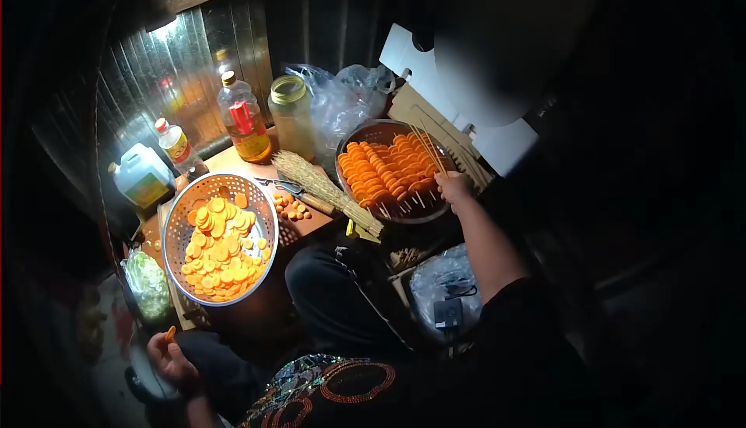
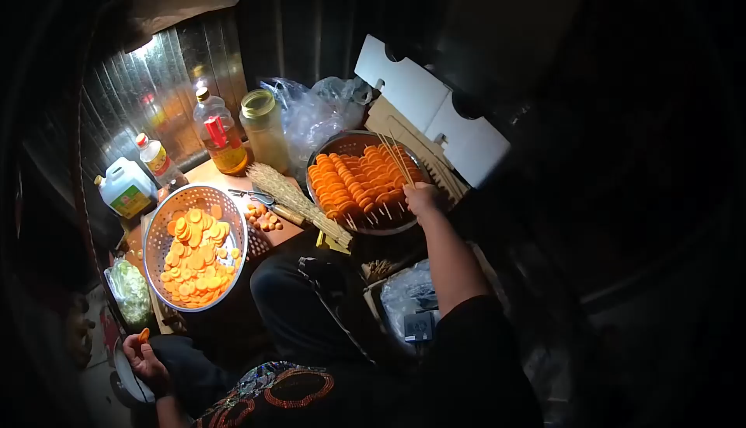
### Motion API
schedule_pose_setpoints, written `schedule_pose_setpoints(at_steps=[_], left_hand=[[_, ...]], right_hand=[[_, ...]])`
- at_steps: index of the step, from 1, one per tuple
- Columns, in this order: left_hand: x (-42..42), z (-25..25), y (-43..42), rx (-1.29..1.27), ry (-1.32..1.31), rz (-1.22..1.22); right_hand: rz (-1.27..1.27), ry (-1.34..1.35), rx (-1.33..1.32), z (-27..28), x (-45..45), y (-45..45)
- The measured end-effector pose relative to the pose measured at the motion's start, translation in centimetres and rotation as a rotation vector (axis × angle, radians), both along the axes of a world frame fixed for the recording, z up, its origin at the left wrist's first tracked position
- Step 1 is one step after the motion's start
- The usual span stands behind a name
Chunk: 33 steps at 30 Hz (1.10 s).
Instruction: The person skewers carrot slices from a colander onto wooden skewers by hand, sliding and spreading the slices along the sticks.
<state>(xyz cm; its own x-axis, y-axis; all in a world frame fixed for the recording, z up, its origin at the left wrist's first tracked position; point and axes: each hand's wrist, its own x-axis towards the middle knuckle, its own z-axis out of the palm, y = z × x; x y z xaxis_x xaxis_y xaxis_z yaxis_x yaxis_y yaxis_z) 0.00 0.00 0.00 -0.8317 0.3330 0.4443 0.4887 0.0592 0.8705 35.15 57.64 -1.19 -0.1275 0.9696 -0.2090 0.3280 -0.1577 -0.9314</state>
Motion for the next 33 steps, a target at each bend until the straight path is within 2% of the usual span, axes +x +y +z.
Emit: schedule_pose_setpoints(at_steps=[5,7,9,13,15,18,22,25,27,33], left_hand=[[0.9,0.5,0.9,-0.054,-0.018,0.044],[1.1,0.9,1.1,-0.065,-0.006,0.040],[1.2,1.0,1.0,-0.078,0.002,0.035],[1.2,0.8,1.0,-0.072,0.021,0.073],[0.9,0.5,0.6,-0.056,0.033,0.088],[-0.1,-0.5,-0.2,-0.048,-0.046,0.182],[0.6,0.1,0.1,0.007,-0.045,0.135],[1.2,0.6,0.2,0.010,-0.051,0.123],[1.7,0.9,0.4,0.038,-0.055,0.092],[2.2,0.9,0.4,0.114,-0.151,0.062]], right_hand=[[-0.078,-0.053,-0.012,-2.1,0.8,1.5],[-0.091,-0.050,0.026,-1.7,0.8,0.8],[-0.108,-0.154,0.005,-0.9,0.9,-0.3],[-0.141,-0.104,-0.017,-0.7,1.7,-0.7],[-0.181,-0.162,0.110,-1.2,2.2,-0.6],[-0.208,-0.141,0.130,-1.8,3.1,-0.5],[-0.184,-0.002,0.037,2.1,1.7,-5.0],[-0.055,0.078,0.024,2.3,-0.1,-7.6],[0.122,0.161,0.019,1.9,-1.4,-9.0],[0.484,0.176,-0.069,5.6,-7.9,-15.6]])
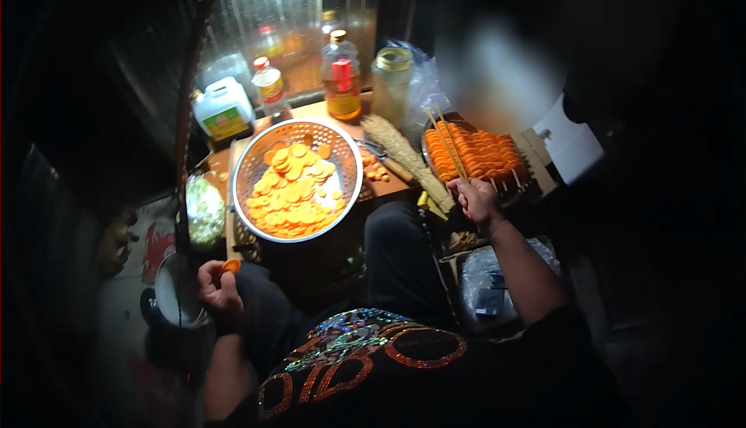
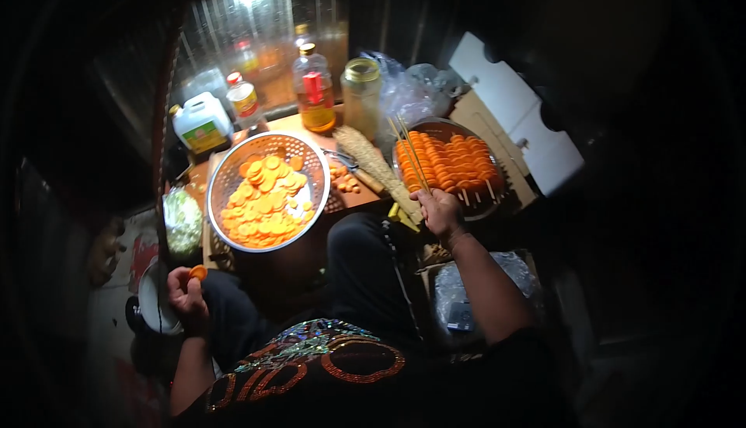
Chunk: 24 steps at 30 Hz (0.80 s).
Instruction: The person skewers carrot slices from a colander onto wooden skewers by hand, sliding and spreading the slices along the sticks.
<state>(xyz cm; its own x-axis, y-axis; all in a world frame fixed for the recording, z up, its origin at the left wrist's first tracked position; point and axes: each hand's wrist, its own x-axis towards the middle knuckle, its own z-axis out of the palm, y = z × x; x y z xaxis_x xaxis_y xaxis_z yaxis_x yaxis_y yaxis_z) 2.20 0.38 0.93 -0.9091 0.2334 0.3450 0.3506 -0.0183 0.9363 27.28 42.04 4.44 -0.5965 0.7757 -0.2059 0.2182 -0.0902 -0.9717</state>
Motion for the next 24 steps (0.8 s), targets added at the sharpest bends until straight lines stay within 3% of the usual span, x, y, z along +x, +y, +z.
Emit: schedule_pose_setpoints(at_steps=[4,10,12,16,24], left_hand=[[-1.2,1.9,0.7,0.080,-0.182,0.091],[-3.7,3.9,4.7,0.155,-0.469,-0.017],[-4.8,4.3,6.4,0.201,-0.640,-0.093],[-7.4,3.3,9.6,0.161,-0.741,-0.107],[-11.8,1.7,13.0,0.258,-0.888,-0.085]], right_hand=[[0.255,0.039,-0.083,1.3,-4.4,-3.9],[0.594,0.095,-0.131,2.5,-9.3,-9.1],[0.622,0.053,-0.167,2.6,-10.7,-10.1],[0.686,0.120,-0.342,1.3,-13.3,-10.8],[0.693,-0.093,-0.128,0.9,-17.6,-10.1]])
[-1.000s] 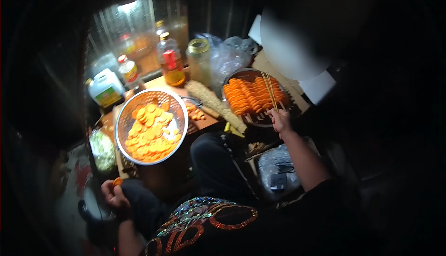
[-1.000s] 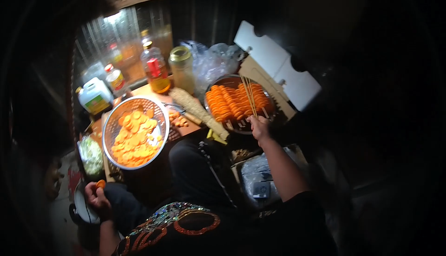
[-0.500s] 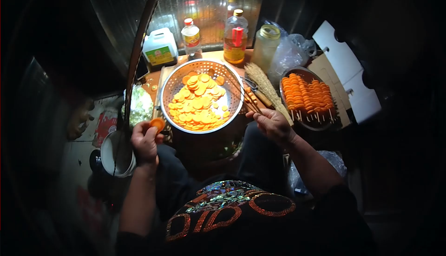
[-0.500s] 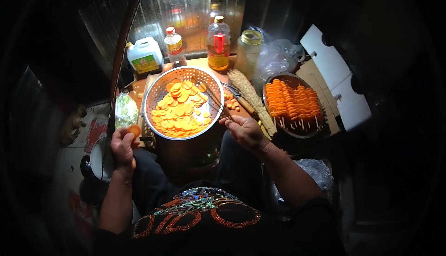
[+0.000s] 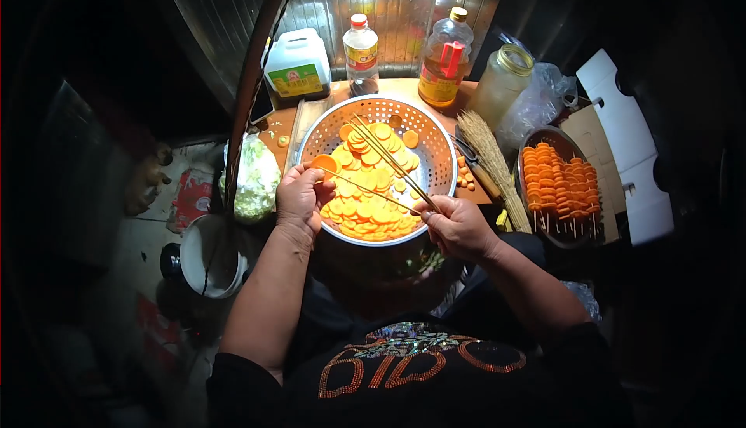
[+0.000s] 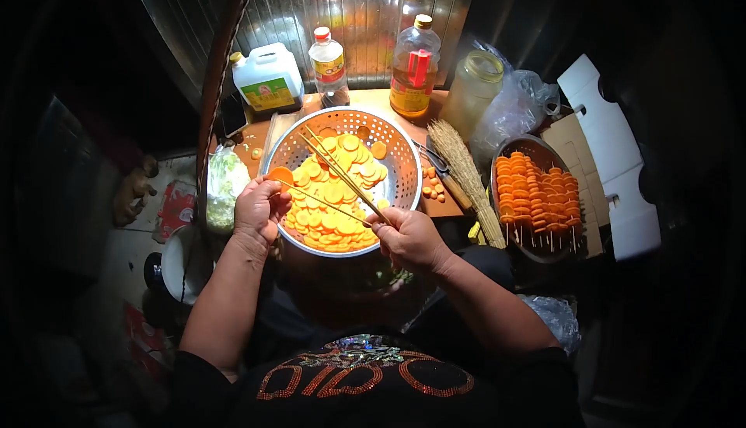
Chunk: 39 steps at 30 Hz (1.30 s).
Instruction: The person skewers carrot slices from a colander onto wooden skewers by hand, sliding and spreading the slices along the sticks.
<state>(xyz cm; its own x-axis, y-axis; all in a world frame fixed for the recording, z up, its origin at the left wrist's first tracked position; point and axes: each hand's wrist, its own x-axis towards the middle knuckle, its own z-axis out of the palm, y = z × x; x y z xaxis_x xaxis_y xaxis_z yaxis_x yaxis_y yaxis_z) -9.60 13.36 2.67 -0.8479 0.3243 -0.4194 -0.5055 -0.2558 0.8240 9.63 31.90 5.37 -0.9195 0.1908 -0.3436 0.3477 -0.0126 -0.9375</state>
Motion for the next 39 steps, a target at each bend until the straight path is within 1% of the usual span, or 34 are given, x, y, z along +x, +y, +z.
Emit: schedule_pose_setpoints(at_steps=[2,4,7,9,12,14,15,16,17,18,19,20,21,22,23,24,26,27,28,30,31,32,34,35,36,38,39], left_hand=[[-1.1,-0.6,0.5,0.035,-0.046,0.017],[-2.0,-0.8,0.9,0.012,-0.061,0.028],[-3.1,-1.1,1.3,0.020,-0.042,0.010],[-3.9,-1.6,2.0,0.003,-0.042,0.015],[-5.0,-2.3,3.2,-0.065,-0.032,0.032],[-5.8,-3.6,3.9,-0.371,0.125,-0.117],[-5.3,-3.2,4.6,-0.497,0.197,-0.232],[-5.6,-4.2,4.9,-0.622,0.245,-0.357],[-6.1,-6.3,5.0,-0.765,0.275,-0.487],[-6.3,-7.1,5.3,-0.908,0.304,-0.622],[-6.0,-7.9,5.3,-1.189,0.528,-0.727],[-5.7,-8.5,5.4,-1.197,0.526,-0.745],[-5.0,-7.9,5.9,-1.320,0.707,-0.742],[-4.4,-7.1,6.5,-1.435,0.895,-0.729],[-4.0,-6.2,7.4,-1.421,0.894,-0.742],[-3.7,-6.2,8.0,-1.422,0.893,-0.749],[-3.2,-6.4,8.8,-1.373,0.908,-0.913],[-3.1,-6.9,9.3,-1.453,0.856,-0.996],[-3.1,-7.1,9.4,-1.452,0.853,-1.007],[-3.0,-7.4,9.5,-1.350,0.862,-0.857],[-3.1,-7.9,9.2,-1.312,0.995,-0.794],[-3.5,-7.9,9.1,-1.311,0.991,-0.798],[-4.5,-7.8,9.0,-1.057,0.477,-0.861],[-5.0,-9.1,8.5,-0.776,0.360,-0.684],[-5.0,-7.9,8.4,-0.776,0.363,-0.681],[-5.3,-4.1,8.3,-0.347,0.040,-0.354],[-5.9,-3.7,7.9,-0.230,0.003,-0.296]], right_hand=[[-0.028,-0.023,0.044,-0.2,-0.7,0.4],[-0.027,-0.054,0.029,-0.5,-1.4,0.8],[-0.013,-0.069,0.024,-0.7,-2.6,1.6],[0.010,-0.002,0.054,-1.0,-3.4,2.3],[-0.060,0.014,-0.105,-0.3,-4.5,3.3],[-0.181,0.022,-0.226,-0.2,-5.1,4.4],[-0.226,0.002,-0.263,0.0,-5.5,4.9],[-0.273,-0.018,-0.302,0.0,-5.9,5.3],[-0.301,-0.005,-0.354,-0.7,-6.1,5.8],[-0.309,-0.011,-0.367,-1.1,-6.1,6.0],[-0.326,-0.024,-0.392,-1.5,-6.3,5.9],[-0.347,-0.036,-0.416,-1.7,-6.4,5.8],[-0.289,-0.047,-0.430,-1.6,-6.6,5.8],[-0.299,-0.051,-0.437,-1.4,-6.8,5.5],[-0.267,-0.031,-0.486,-1.2,-7.1,5.2],[-0.233,-0.011,-0.533,-1.1,-7.2,5.1],[-0.206,-0.014,-0.515,-1.3,-7.4,5.4],[-0.191,-0.022,-0.506,-1.4,-7.5,5.5],[-0.176,-0.032,-0.497,-1.4,-7.5,5.6],[-0.170,-0.052,-0.494,-1.6,-7.6,5.5],[-0.157,-0.066,-0.486,-1.7,-7.6,5.5],[-0.158,-0.071,-0.488,-1.6,-7.5,5.4],[-0.113,-0.066,-0.467,-1.5,-7.3,5.1],[-0.088,-0.067,-0.415,-1.5,-7.2,5.0],[-0.087,-0.064,-0.414,-1.6,-7.0,4.9],[-0.072,-0.106,-0.319,-1.9,-6.9,4.9],[-0.092,-0.091,-0.246,-2.2,-6.8,4.8]])
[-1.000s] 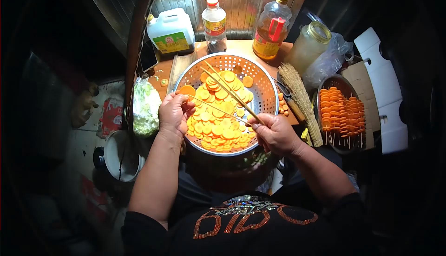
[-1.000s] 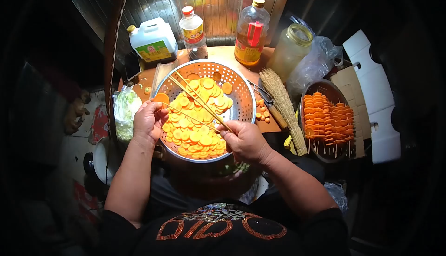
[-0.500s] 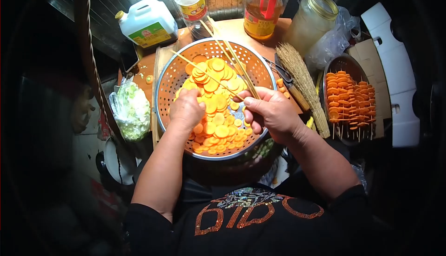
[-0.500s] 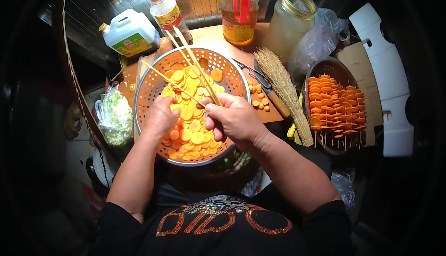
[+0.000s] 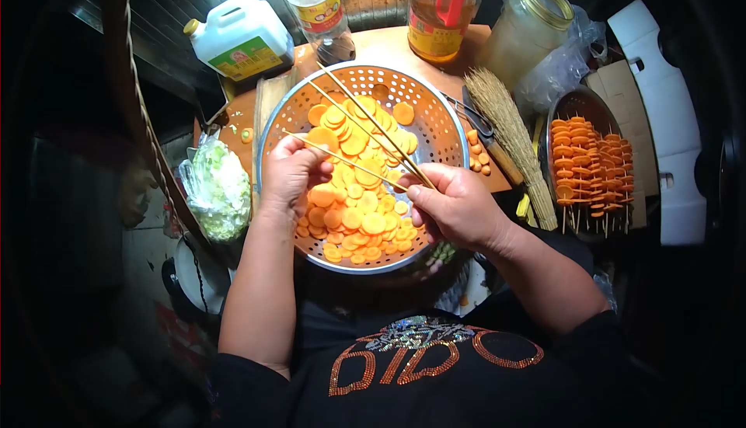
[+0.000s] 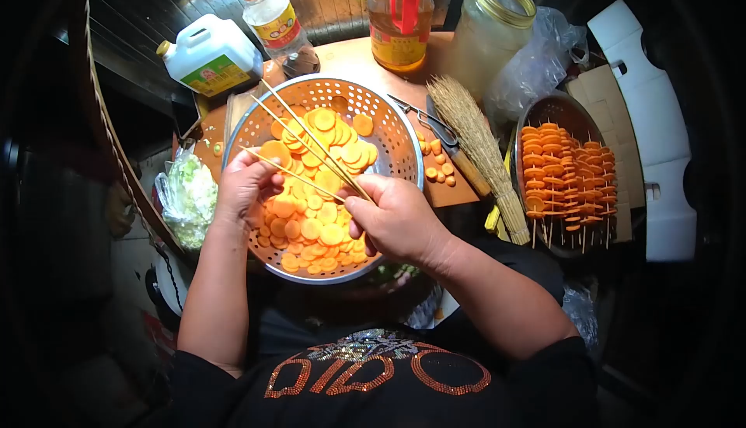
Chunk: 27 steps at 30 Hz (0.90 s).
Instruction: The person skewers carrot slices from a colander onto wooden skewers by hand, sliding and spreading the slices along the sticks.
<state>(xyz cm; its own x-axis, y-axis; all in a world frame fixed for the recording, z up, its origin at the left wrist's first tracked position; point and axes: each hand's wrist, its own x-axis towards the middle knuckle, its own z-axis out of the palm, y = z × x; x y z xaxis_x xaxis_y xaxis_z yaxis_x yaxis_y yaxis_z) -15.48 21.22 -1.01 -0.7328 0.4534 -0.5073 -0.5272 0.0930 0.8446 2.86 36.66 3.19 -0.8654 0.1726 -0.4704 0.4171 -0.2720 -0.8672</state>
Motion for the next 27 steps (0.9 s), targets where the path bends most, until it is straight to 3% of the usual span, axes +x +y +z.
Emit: schedule_pose_setpoints(at_steps=[6,22,25,27], left_hand=[[-1.9,0.5,-2.2,0.298,-0.087,0.259],[-2.0,0.7,-2.4,0.310,-0.072,0.257],[-1.2,0.7,-1.6,0.277,0.024,0.274],[-0.5,0.6,-0.9,0.198,0.256,0.278]], right_hand=[[0.031,0.017,0.195,0.3,0.0,-0.2],[0.026,0.017,0.144,0.4,0.0,-0.5],[0.015,0.015,0.136,0.4,0.1,-0.5],[0.004,0.013,0.125,0.4,0.2,-0.4]])
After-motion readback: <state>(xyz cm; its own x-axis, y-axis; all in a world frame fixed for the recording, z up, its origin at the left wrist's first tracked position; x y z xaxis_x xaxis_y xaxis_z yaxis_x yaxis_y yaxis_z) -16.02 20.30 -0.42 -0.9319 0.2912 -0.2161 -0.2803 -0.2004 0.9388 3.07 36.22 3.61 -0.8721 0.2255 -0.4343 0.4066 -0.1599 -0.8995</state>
